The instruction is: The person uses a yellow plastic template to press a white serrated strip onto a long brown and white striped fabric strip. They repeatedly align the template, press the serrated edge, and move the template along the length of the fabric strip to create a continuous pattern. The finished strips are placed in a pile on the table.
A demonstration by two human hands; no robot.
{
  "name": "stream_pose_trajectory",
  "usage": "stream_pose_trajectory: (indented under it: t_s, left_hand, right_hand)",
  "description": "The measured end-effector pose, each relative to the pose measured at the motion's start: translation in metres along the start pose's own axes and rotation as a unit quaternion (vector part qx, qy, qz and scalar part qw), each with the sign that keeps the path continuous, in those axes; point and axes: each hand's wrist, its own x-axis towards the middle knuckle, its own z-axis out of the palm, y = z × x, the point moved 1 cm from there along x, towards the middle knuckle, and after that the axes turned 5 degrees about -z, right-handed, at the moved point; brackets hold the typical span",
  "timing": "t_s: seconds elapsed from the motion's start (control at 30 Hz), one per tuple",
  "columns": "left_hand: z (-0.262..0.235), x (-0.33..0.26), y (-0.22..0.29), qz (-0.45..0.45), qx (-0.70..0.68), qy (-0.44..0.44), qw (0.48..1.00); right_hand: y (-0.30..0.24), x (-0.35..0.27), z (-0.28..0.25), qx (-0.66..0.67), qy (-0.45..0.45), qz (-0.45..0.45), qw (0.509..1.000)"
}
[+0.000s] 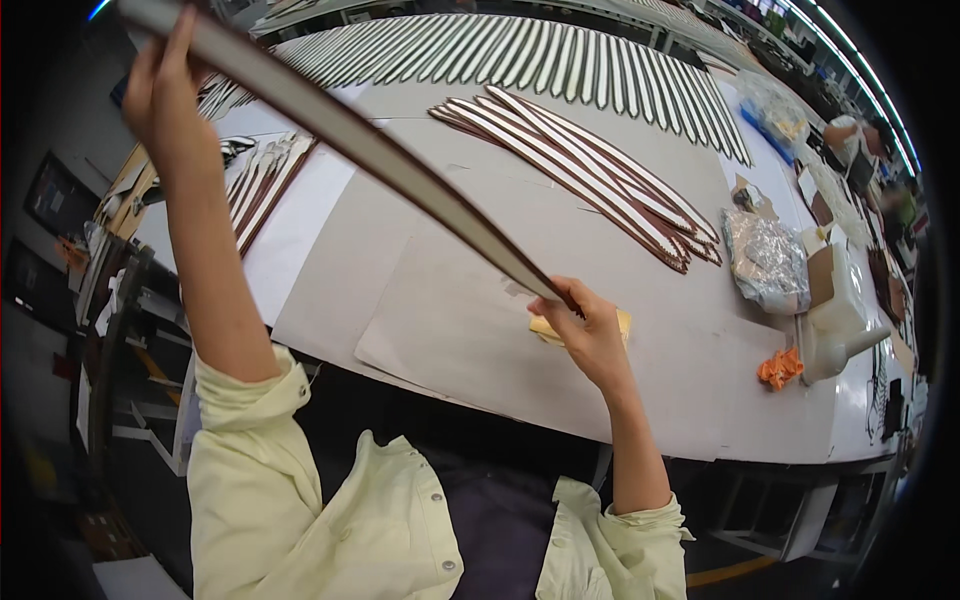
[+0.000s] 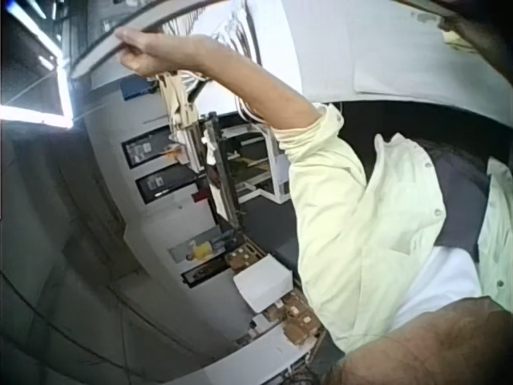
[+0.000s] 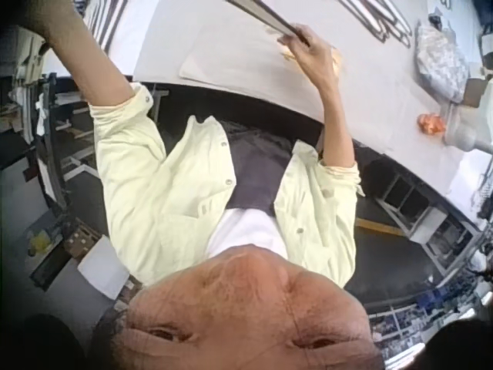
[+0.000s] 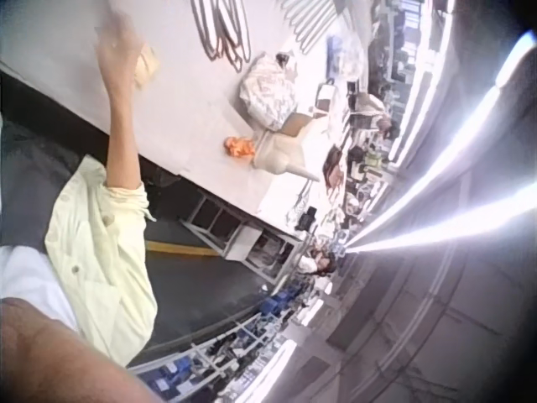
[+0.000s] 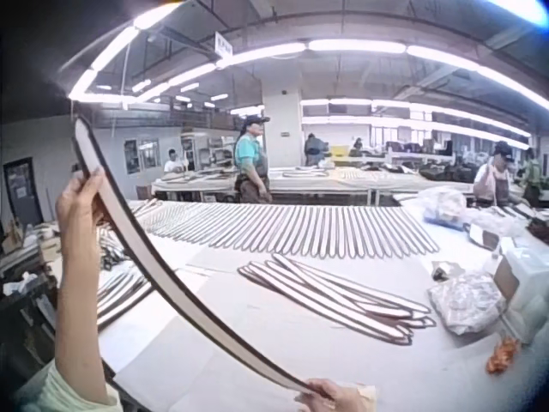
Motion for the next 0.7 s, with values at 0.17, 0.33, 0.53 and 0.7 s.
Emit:
stream_pose_trajectory:
  t_s: [0.17,0.33,0.53,0.7]
  left_hand:
    - [-0.182,-0.055,-0.184,-0.069,0.422,0.111,0.897]
    - [0.026,-0.241,-0.133,-0.181,0.208,-0.341,0.899]
    - [0.126,-0.311,-0.085,-0.196,0.075,-0.631,0.747]
    - [0.129,-0.326,-0.099,-0.198,0.100,-0.602,0.767]
  right_hand:
    - [0.005,-0.018,-0.019,0.111,-0.078,0.140,0.981]
    - [0.012,-0.020,-0.037,0.065,-0.035,0.234,0.970]
    - [0.026,-0.033,-0.038,0.112,0.082,0.199,0.970]
    - [0.036,-0.079,-0.051,0.012,0.198,0.139,0.970]
